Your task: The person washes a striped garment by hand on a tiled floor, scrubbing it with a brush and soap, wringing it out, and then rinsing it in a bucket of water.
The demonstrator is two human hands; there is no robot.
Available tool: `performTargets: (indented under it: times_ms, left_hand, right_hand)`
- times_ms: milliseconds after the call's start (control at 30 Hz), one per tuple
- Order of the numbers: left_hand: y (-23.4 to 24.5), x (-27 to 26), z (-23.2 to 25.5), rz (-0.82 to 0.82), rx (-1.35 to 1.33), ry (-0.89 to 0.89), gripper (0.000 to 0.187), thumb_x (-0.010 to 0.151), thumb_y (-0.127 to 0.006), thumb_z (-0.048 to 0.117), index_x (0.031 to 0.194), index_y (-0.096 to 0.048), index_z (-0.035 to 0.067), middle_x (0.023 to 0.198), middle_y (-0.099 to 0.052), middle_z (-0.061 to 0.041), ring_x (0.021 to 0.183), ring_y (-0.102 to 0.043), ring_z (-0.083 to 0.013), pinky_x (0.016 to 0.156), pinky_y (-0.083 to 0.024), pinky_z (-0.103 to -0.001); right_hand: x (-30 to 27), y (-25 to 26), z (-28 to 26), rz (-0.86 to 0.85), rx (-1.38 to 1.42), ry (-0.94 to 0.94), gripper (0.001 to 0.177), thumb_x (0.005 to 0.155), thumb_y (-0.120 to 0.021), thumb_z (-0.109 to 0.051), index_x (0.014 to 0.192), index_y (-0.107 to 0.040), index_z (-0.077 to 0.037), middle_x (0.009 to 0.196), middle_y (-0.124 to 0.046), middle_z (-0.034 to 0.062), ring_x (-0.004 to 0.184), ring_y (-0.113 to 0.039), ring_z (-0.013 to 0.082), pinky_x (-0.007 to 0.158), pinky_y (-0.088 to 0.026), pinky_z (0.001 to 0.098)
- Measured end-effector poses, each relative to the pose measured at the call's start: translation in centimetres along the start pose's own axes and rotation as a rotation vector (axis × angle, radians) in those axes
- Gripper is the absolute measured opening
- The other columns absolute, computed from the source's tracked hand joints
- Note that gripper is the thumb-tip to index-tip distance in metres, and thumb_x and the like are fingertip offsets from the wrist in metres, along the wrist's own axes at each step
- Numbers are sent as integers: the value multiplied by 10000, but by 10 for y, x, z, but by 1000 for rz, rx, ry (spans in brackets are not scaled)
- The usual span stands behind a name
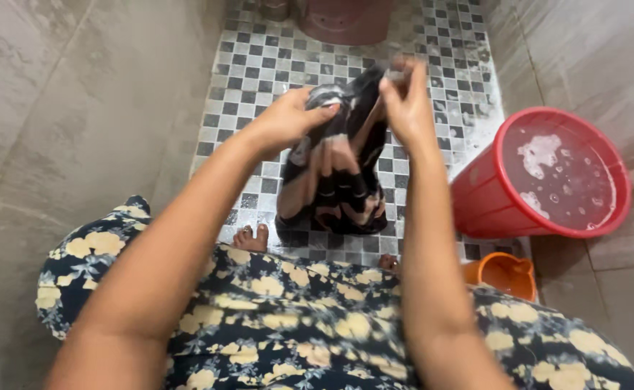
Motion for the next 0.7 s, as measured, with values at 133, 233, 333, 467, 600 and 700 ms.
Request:
performTargets:
  times_ms: [133,233,333,467,600,700]
  left_hand:
    - [7,2,-43,105,-278,76,367,988,-689,238,1268,-590,21,1017,-705,-10,908,-644,-94,807,-547,-273]
    - [-7,1,-52,66,-292,152,476,939,-689,168,1351,-476,62,1008,-677,-55,880,-649,-151,775,-550,-323]
    - [-25,1,-63,69,-218,287,592,930,-665,104,1457,-396,84,1065,-647,-198,860,-648,-365,751,-504,-494]
    - [-71,16,-49,98,-160,-153,813,888,-730,141,1539,-267,-9,1509,-491,-181,1388,-505,-292,1114,-430,-381]
    - [-112,-4,-74,89,282,-75,810,849,-784,276,1498,-387,-3,1440,-533,-250,1323,-542,-352,1090,-431,-393]
    - [-106,-13,-54,98,359,-140,667,828,-778,275,1386,-521,15,1329,-624,-244,1224,-611,-373,1030,-478,-417]
  right_hand:
    - [-50,-56,48,-218,277,-137,184,938,-550,-28,1047,-692,11,1011,-727,113,935,-717,189,873,-588,324]
    - [-70,-103,71,-445,664,-319,165,1000,-542,-79,1069,-656,18,1048,-726,114,985,-744,207,954,-620,343]
    - [-96,-132,103,-466,705,-541,277,1049,-495,-245,1153,-638,-32,1029,-723,114,913,-712,226,844,-599,384]
    - [-135,-165,141,-502,589,-718,372,1066,-470,-334,1231,-650,-54,1028,-705,107,936,-663,229,805,-533,393]
    - [-138,-174,151,-527,766,-632,412,1037,-499,-359,1302,-601,-60,1145,-670,100,1034,-639,215,877,-520,379]
    - [-131,-162,145,-636,775,-618,465,1015,-521,-377,1356,-565,-65,1233,-645,95,1108,-621,205,931,-511,368]
Point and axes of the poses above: each hand's wrist, its own x-axis towards the middle knuckle, its own y-axis out of the back of the hand, z = x × y, the point moved 10 cm from there along x, towards the middle knuckle
